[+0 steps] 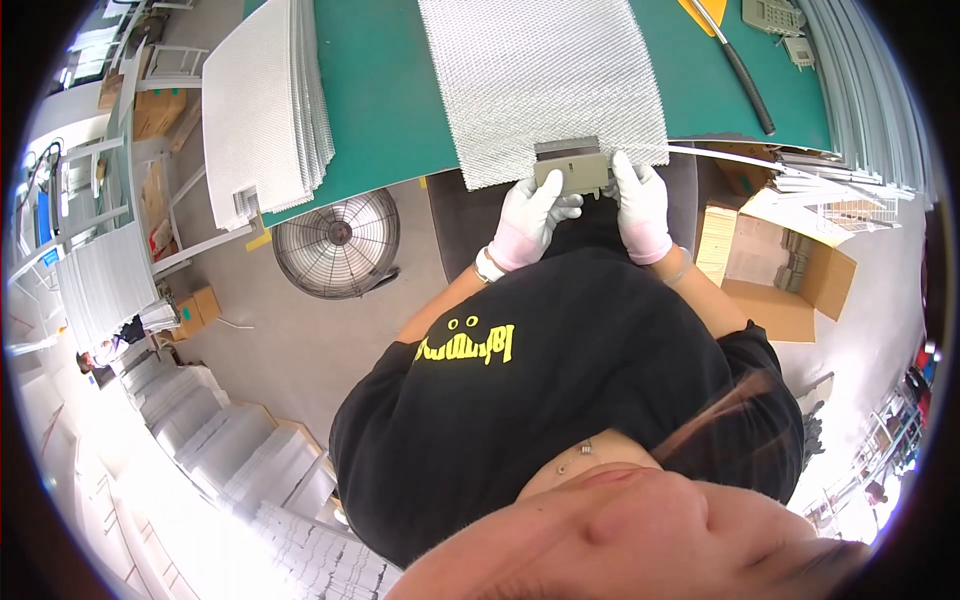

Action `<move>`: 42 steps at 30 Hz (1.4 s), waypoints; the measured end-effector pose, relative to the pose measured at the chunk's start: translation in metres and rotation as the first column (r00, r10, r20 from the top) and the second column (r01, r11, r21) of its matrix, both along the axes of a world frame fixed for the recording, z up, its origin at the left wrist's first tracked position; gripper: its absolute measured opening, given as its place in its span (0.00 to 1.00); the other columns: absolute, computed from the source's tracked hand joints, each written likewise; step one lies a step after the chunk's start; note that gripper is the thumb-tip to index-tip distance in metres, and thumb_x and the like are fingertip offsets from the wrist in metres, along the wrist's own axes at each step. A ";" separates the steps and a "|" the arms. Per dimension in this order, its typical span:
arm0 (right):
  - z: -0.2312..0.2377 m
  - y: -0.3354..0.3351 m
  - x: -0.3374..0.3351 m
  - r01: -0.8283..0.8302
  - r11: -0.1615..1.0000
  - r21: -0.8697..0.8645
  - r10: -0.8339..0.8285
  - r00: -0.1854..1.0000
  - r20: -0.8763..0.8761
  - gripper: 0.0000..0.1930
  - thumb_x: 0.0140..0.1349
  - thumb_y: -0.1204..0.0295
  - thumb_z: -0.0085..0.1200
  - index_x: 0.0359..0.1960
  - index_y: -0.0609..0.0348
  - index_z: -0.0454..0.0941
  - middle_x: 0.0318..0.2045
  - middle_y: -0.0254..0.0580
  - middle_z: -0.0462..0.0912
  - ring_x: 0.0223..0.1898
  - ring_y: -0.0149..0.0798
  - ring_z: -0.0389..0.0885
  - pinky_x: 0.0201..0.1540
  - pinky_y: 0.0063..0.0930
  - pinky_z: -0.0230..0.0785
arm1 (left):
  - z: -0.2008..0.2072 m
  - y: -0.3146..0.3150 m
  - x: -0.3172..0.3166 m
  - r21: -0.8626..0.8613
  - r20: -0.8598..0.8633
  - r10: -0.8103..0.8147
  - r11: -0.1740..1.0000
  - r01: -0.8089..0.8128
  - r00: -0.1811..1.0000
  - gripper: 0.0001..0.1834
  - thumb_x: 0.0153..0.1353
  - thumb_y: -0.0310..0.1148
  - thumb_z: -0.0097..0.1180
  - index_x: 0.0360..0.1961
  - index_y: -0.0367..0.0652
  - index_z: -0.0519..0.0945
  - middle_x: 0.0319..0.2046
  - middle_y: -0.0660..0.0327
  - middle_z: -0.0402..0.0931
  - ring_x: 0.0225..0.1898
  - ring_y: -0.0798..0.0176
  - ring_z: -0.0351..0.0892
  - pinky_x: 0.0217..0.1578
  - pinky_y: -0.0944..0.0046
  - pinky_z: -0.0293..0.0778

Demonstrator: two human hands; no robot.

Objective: Assemble metal mesh filter panels by attaching plastic components and securing them with a drill.

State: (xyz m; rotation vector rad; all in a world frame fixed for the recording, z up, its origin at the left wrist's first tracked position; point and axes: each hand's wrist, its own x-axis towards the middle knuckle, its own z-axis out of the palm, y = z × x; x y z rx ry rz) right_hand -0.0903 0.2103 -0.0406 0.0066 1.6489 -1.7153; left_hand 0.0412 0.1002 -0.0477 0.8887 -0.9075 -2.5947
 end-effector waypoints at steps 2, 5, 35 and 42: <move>-0.011 0.004 0.002 -0.049 0.998 0.027 0.051 0.995 -0.084 0.18 0.70 0.59 0.56 0.38 0.66 0.78 0.31 0.37 0.82 0.32 0.26 0.77 0.38 0.21 0.69 | 0.025 0.001 -0.005 0.104 0.021 -0.043 0.994 0.040 0.999 0.25 0.72 0.43 0.52 0.59 0.31 0.71 0.39 0.58 0.81 0.36 0.68 0.80 0.39 0.67 0.76; -0.015 0.007 0.007 -0.344 0.923 -0.173 0.334 0.939 -0.086 0.25 0.74 0.51 0.46 0.51 0.66 0.73 0.42 0.38 0.81 0.40 0.29 0.77 0.44 0.25 0.71 | 0.043 -0.038 0.015 -0.430 0.394 -0.750 0.361 0.828 0.532 0.32 0.70 0.47 0.51 0.65 0.32 0.66 0.44 0.51 0.81 0.45 0.64 0.81 0.47 0.67 0.74; -0.011 0.030 -0.010 0.220 0.930 -0.294 -0.204 0.975 0.086 0.11 0.74 0.63 0.49 0.44 0.58 0.78 0.38 0.30 0.80 0.39 0.23 0.77 0.43 0.23 0.73 | 0.067 -0.028 -0.095 -0.701 0.509 -0.132 -0.637 0.320 0.851 0.30 0.61 0.51 0.55 0.66 0.62 0.72 0.68 0.44 0.60 0.70 0.32 0.54 0.69 0.30 0.44; 0.018 -0.002 -0.034 -0.481 0.862 -0.159 0.496 0.865 0.077 0.20 0.68 0.56 0.56 0.48 0.62 0.78 0.29 0.34 0.80 0.24 0.29 0.75 0.28 0.23 0.70 | 0.066 -0.105 -0.122 -0.579 0.498 -0.282 -0.812 0.072 0.820 0.28 0.61 0.50 0.54 0.64 0.63 0.74 0.65 0.51 0.66 0.69 0.41 0.58 0.68 0.32 0.46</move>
